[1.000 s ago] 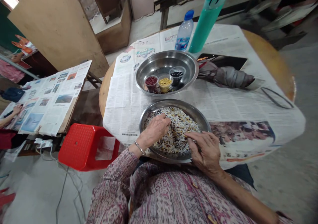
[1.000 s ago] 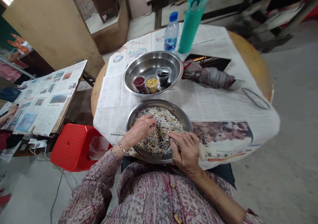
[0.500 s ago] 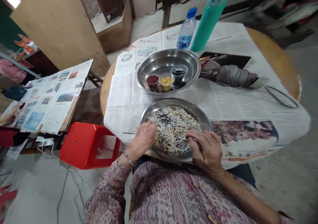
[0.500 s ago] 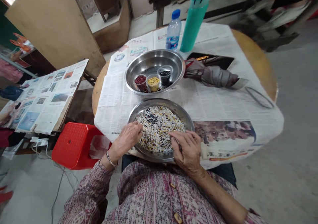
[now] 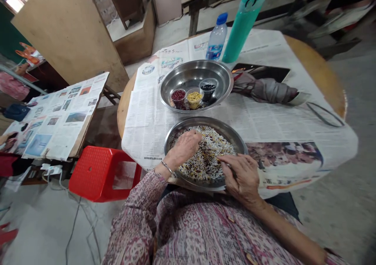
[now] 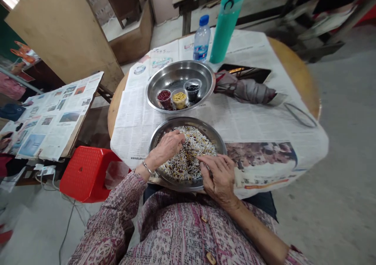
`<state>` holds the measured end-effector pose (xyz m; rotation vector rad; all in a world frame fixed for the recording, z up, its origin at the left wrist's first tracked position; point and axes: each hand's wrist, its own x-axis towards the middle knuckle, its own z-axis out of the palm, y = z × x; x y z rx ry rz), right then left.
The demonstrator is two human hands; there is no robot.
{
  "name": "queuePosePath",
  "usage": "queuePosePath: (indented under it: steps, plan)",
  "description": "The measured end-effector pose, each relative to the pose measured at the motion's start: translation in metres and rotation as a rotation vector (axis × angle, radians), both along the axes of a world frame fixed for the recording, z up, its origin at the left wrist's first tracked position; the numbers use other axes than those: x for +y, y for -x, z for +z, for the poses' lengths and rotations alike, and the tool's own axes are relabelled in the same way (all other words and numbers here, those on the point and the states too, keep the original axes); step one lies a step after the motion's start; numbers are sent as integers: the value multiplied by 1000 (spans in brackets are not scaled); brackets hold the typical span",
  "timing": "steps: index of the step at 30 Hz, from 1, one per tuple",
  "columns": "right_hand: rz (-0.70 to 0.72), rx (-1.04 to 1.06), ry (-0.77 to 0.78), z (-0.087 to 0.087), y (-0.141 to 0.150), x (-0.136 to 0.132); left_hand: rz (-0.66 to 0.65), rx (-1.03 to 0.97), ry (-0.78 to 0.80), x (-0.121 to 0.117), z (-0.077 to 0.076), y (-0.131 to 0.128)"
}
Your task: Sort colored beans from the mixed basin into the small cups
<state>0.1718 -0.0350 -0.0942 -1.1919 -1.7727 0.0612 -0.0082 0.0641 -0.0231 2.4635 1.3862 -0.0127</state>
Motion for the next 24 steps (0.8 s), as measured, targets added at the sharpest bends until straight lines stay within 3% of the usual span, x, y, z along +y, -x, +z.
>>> queuePosePath:
  steps: [6,11,14,16,19,24]
  plan:
    - [3,-14,-23,1,0,1,127,-191,-22,6,-4,2]
    - [-14,-15,-50,1,0,1,-16,-429,18,-6,-5,-19]
    - [-28,-5,-58,2,1,1,-22,-539,-13,-10,-2,-25]
    - [-23,-4,-53,3,1,1,54,-499,-89,-11,2,-18]
    - [-12,-11,-44,4,1,1,191,-262,-195,-14,6,2]
    - [-8,-16,-36,3,0,1,299,19,-218,-33,5,25]
